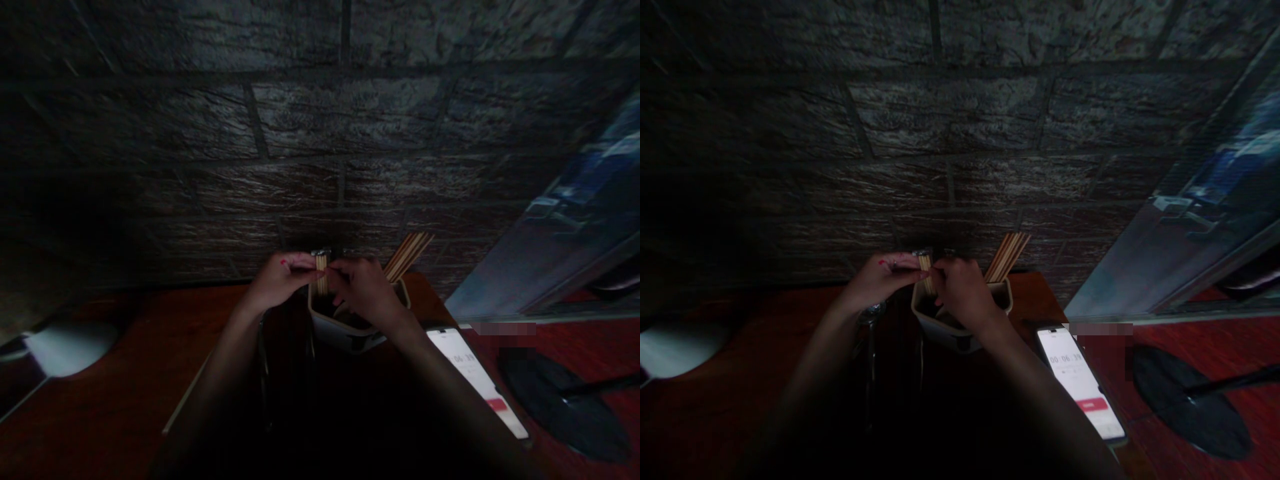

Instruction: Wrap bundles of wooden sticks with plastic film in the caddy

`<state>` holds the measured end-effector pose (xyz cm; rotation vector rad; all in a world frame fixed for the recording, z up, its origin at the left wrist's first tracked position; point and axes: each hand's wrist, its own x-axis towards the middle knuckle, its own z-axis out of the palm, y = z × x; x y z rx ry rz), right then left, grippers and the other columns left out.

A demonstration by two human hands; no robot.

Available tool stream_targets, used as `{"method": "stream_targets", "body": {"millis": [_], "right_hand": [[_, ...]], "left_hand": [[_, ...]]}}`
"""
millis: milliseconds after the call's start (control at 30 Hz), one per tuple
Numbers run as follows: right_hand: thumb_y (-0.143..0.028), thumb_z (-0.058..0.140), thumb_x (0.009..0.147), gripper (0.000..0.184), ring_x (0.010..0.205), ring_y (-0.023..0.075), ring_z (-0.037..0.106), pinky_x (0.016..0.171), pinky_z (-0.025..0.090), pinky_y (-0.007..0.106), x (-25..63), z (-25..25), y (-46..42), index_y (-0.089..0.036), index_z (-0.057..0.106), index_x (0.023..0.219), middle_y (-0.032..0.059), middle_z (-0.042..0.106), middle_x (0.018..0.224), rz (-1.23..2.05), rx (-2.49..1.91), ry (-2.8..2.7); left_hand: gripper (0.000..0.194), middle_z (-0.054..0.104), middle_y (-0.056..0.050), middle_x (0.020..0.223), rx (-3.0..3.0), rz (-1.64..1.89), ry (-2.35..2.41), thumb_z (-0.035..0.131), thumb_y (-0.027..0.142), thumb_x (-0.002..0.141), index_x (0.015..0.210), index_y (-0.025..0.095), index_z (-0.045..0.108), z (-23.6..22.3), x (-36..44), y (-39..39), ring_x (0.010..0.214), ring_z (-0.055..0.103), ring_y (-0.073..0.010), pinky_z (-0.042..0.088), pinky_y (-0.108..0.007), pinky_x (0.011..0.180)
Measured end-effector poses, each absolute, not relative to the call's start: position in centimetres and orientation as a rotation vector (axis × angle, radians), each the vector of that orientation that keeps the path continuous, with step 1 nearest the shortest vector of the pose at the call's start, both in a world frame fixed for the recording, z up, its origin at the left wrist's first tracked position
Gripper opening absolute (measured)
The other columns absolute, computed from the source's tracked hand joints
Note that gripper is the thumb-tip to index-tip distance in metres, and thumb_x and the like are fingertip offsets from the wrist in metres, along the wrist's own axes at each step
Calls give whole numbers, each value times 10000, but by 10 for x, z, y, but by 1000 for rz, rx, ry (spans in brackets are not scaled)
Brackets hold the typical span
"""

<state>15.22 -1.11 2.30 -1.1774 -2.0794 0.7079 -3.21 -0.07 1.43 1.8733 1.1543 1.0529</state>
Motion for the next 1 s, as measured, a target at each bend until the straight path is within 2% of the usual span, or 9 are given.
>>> {"method": "stream_targets", "body": {"millis": [267, 533, 1000], "right_hand": [[-185, 479, 904, 250, 371, 76, 565, 419, 379, 180, 151, 25, -12, -124, 717, 857, 8, 653, 537, 726, -1210, -2113], [-208, 482, 905, 267, 460, 103, 650, 457, 395, 182, 150, 22, -11, -141, 697, 762, 23, 686, 608, 695, -1211, -2092], [-188, 472, 912, 266, 478, 106, 660, 517, 438, 201, 149, 21, -12, -135, 718, 826, 19, 692, 593, 679, -1176, -2110]], "left_hand": [[150, 767, -68, 931, 1849, 1046, 1142, 731, 260, 757, 855, 147, 726, 13, -33, 0, 893, 706, -198, 532, -327, 855], [161, 768, -60, 913, 1873, 1037, 1149, 717, 272, 776, 875, 145, 728, 14, -33, 0, 874, 705, -192, 537, -313, 827], [133, 771, -49, 943, 1906, 1041, 1145, 689, 248, 808, 908, 170, 729, 15, -34, -2, 879, 713, -175, 547, -314, 844]]}}
